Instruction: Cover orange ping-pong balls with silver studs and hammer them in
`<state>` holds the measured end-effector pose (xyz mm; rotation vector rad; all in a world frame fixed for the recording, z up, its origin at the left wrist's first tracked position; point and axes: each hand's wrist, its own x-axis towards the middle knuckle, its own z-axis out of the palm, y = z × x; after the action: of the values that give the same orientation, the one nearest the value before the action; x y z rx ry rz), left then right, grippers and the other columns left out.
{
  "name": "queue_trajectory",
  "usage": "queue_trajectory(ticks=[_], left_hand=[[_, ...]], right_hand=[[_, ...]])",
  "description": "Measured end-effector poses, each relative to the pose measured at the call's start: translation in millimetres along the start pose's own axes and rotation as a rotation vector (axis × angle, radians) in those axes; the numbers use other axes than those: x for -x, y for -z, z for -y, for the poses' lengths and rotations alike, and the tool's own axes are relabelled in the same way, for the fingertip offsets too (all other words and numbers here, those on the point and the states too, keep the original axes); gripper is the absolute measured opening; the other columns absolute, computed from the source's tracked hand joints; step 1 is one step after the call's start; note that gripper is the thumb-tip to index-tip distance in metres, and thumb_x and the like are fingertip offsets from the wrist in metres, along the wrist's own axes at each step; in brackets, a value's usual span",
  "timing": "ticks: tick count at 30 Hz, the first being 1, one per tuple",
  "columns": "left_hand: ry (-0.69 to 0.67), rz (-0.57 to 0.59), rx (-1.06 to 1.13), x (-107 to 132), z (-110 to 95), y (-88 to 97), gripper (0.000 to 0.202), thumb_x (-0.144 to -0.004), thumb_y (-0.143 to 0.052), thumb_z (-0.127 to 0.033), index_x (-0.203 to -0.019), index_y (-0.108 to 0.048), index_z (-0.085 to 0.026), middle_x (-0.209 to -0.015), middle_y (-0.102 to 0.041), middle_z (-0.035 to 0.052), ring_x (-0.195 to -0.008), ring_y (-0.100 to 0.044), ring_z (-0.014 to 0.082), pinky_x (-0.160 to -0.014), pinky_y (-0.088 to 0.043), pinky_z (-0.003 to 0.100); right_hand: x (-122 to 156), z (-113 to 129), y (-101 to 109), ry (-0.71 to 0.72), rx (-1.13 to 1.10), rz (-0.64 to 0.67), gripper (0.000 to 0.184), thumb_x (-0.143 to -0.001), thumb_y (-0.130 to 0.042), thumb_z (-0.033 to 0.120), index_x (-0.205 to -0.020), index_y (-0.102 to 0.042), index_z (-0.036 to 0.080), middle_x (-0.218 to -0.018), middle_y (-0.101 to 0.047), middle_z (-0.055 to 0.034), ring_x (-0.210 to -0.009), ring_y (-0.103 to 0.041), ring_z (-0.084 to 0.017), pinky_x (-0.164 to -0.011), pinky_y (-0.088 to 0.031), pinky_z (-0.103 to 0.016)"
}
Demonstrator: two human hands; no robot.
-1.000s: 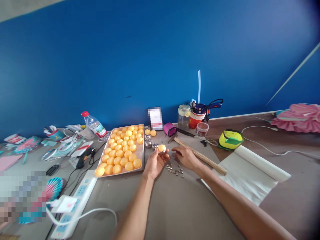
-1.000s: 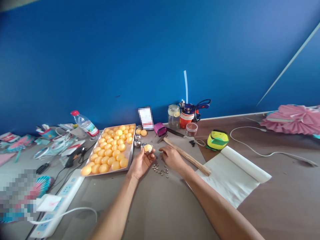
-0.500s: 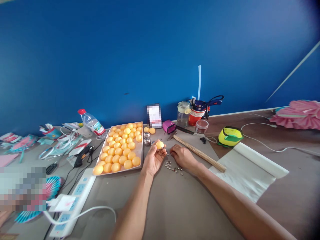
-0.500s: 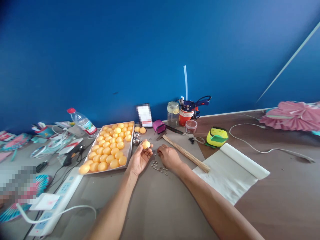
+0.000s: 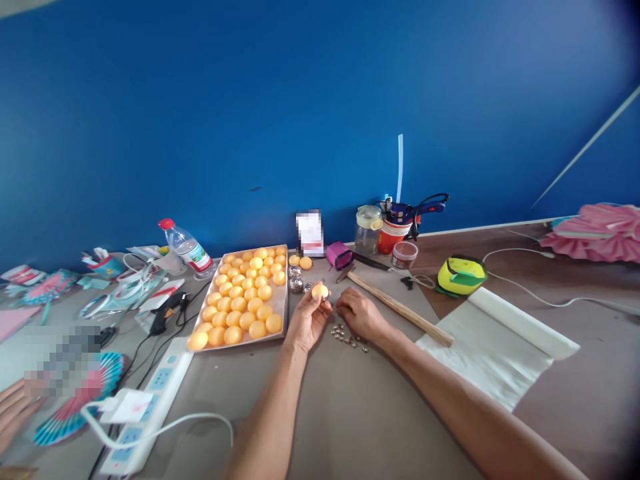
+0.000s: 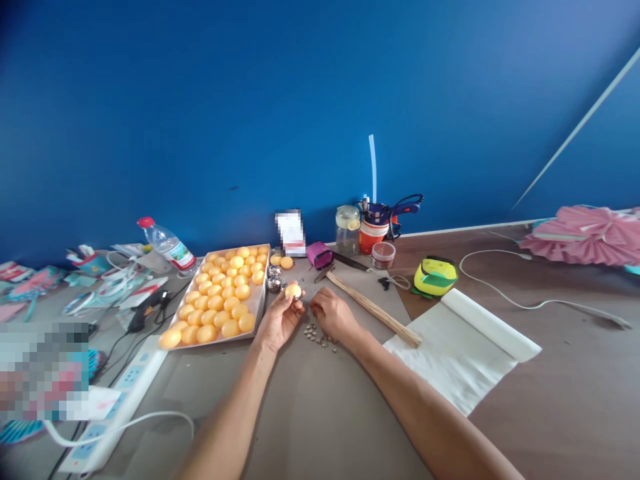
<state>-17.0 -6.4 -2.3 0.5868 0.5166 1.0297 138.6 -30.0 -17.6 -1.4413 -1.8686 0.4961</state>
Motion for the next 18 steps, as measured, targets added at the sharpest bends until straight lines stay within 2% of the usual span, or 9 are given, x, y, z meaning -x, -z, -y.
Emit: queue_trajectory(ticks=[3, 6, 9, 13, 16, 18], left_hand=[[0.029, -0.008, -0.004, 1, 0, -0.7, 0.038, -0.070, -0.068, -0.021, -0.106, -0.058, -0.016, -0.088, -0.062, 0.0046, -0.065, -0.056, 0.0077, -0.067, -0.046, 0.023], [0.049, 0.008, -0.021, 2, 1, -1.7, 0.035, -0.072, -0.067, -0.023, -0.105, -0.058, -0.015, -0.087, -0.063, 0.0053, -0.066, -0.057, 0.0085, -0.068, -0.046, 0.023], [0.047, 0.032, -0.047, 3, 2, -2.6, 0.028, -0.074, -0.065, -0.025, -0.099, -0.058, -0.014, -0.086, -0.063, 0.0058, -0.066, -0.058, 0.0090, -0.068, -0.046, 0.024], [0.040, 0.059, -0.059, 3, 2, -2.8, 0.021, -0.075, -0.063, -0.025, -0.092, -0.057, -0.014, -0.084, -0.063, 0.0051, -0.067, -0.058, 0.0097, -0.069, -0.045, 0.025], [0.032, 0.060, -0.054, 3, 3, -3.2, 0.020, -0.073, -0.065, -0.024, -0.089, -0.056, -0.016, -0.084, -0.062, 0.0025, -0.068, -0.059, 0.0101, -0.070, -0.045, 0.026], [0.031, 0.058, -0.057, 3, 5, -3.7, 0.021, -0.072, -0.067, -0.023, -0.088, -0.056, -0.016, -0.085, -0.062, 0.0019, -0.069, -0.059, 0.0105, -0.069, -0.045, 0.026]], right_hand=[[1, -1, 3, -0.072, -0.303, -0.146, 0.011, -0.075, -0.047, 0.018, -0.072, -0.057, 0.018, -0.080, -0.061, -0.0041, -0.067, -0.057, -0.013, -0.067, -0.043, -0.027], [2, 2, 4, -0.225, -0.578, -0.186, 0.008, -0.076, -0.048, 0.024, -0.077, -0.053, 0.018, -0.055, -0.054, 0.0036, -0.046, -0.049, -0.011, -0.052, -0.040, -0.025], [2, 7, 6, -0.279, -0.772, -0.214, 0.012, -0.074, -0.055, 0.029, -0.075, -0.051, 0.018, -0.046, -0.046, 0.0074, -0.040, -0.041, -0.008, -0.045, -0.032, -0.022], [1, 15, 10, -0.272, -0.916, -0.129, 0.020, -0.072, -0.059, 0.035, -0.076, -0.056, 0.016, -0.049, -0.051, 0.0049, -0.045, -0.044, -0.008, -0.049, -0.033, -0.023], [0, 19, 12, -0.279, -0.948, -0.073, 0.019, -0.071, -0.060, 0.032, -0.078, -0.057, 0.015, -0.053, -0.055, 0.0031, -0.049, -0.049, -0.009, -0.054, -0.036, -0.024], [1, 20, 11, -0.302, -0.923, -0.082, 0.015, -0.071, -0.059, 0.029, -0.077, -0.055, 0.016, -0.050, -0.052, 0.0047, -0.046, -0.045, -0.009, -0.050, -0.034, -0.023]])
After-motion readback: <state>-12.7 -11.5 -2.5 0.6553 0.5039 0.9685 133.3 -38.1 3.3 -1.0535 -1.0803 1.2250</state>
